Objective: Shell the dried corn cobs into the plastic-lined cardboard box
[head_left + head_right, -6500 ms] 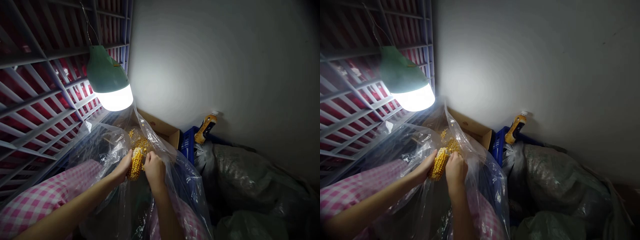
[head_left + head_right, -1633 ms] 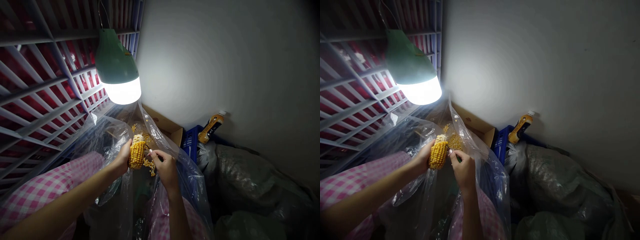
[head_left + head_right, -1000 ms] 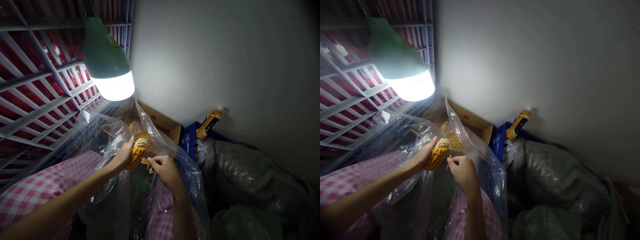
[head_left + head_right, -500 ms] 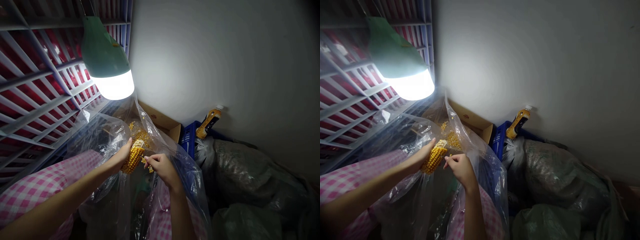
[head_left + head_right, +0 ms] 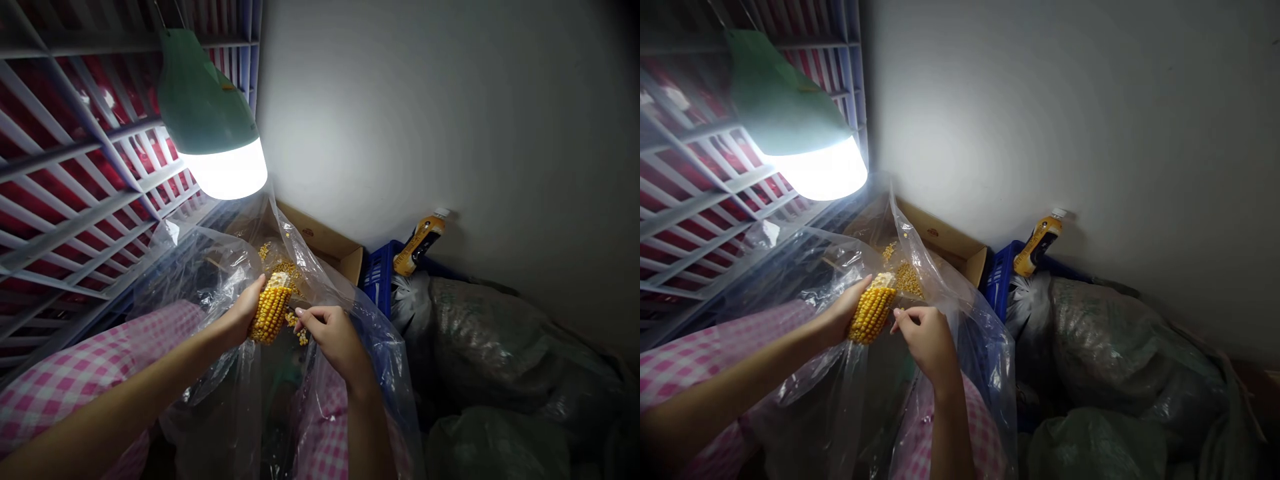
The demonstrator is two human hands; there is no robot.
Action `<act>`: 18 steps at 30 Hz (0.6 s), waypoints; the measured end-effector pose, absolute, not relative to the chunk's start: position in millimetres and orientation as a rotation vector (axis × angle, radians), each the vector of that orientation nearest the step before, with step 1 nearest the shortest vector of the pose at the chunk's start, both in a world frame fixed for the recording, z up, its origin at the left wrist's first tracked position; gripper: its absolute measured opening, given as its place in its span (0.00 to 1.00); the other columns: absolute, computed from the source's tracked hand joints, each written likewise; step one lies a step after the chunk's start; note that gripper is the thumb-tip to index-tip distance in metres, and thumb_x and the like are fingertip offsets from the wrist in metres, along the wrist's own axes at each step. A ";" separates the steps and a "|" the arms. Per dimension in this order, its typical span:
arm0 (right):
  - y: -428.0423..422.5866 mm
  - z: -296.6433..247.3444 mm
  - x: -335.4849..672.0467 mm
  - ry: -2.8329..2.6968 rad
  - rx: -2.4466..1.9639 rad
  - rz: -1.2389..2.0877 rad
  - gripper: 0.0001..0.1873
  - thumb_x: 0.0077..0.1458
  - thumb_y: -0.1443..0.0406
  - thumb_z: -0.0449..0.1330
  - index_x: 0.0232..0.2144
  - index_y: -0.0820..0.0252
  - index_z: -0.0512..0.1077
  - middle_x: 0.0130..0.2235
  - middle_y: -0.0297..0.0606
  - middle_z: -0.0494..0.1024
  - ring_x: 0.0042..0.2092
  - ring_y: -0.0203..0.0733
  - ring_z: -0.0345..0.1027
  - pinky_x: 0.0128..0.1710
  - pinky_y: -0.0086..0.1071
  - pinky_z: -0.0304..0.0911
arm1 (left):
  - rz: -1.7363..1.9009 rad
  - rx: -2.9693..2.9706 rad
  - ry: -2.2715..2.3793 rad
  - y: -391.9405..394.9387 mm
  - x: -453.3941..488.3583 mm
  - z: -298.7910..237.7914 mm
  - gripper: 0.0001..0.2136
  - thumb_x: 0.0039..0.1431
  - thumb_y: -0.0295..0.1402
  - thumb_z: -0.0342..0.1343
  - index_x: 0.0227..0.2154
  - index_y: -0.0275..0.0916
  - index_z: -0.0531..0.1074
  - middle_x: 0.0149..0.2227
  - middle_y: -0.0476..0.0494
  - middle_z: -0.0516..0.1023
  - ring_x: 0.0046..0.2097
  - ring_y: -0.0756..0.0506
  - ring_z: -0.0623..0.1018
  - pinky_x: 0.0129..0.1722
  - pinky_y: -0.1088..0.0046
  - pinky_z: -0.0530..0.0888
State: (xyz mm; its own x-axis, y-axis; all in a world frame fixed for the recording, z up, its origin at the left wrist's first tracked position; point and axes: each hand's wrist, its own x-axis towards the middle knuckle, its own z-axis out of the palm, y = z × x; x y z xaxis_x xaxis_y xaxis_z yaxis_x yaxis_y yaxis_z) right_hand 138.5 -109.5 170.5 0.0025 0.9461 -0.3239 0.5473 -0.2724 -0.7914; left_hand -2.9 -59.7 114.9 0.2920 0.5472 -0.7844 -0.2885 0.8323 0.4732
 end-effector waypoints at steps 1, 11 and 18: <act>-109.1 169.4 138.0 -1.542 -1.851 1.198 0.21 0.52 0.57 0.51 0.17 0.63 0.73 0.18 0.32 0.66 0.24 0.32 0.57 0.27 0.26 0.51 | 0.554 0.255 1.139 -59.9 -3.1 114.5 0.23 0.56 0.48 0.40 0.26 0.33 0.70 0.20 0.39 0.75 0.21 0.44 0.75 0.20 0.70 0.70; -109.8 170.5 141.7 -1.582 -1.880 1.254 0.20 0.52 0.58 0.51 0.18 0.64 0.72 0.20 0.33 0.70 0.25 0.32 0.61 0.29 0.26 0.52 | 0.549 0.327 1.168 -60.2 -4.1 113.5 0.23 0.56 0.49 0.40 0.28 0.33 0.70 0.21 0.39 0.75 0.21 0.43 0.75 0.20 0.69 0.70; -107.1 165.0 146.0 -1.619 -1.807 1.348 0.19 0.52 0.59 0.52 0.18 0.64 0.73 0.19 0.32 0.67 0.24 0.30 0.57 0.27 0.25 0.49 | 0.468 0.340 1.226 -63.7 -5.9 115.2 0.23 0.54 0.50 0.42 0.29 0.34 0.72 0.18 0.38 0.75 0.18 0.41 0.73 0.17 0.68 0.68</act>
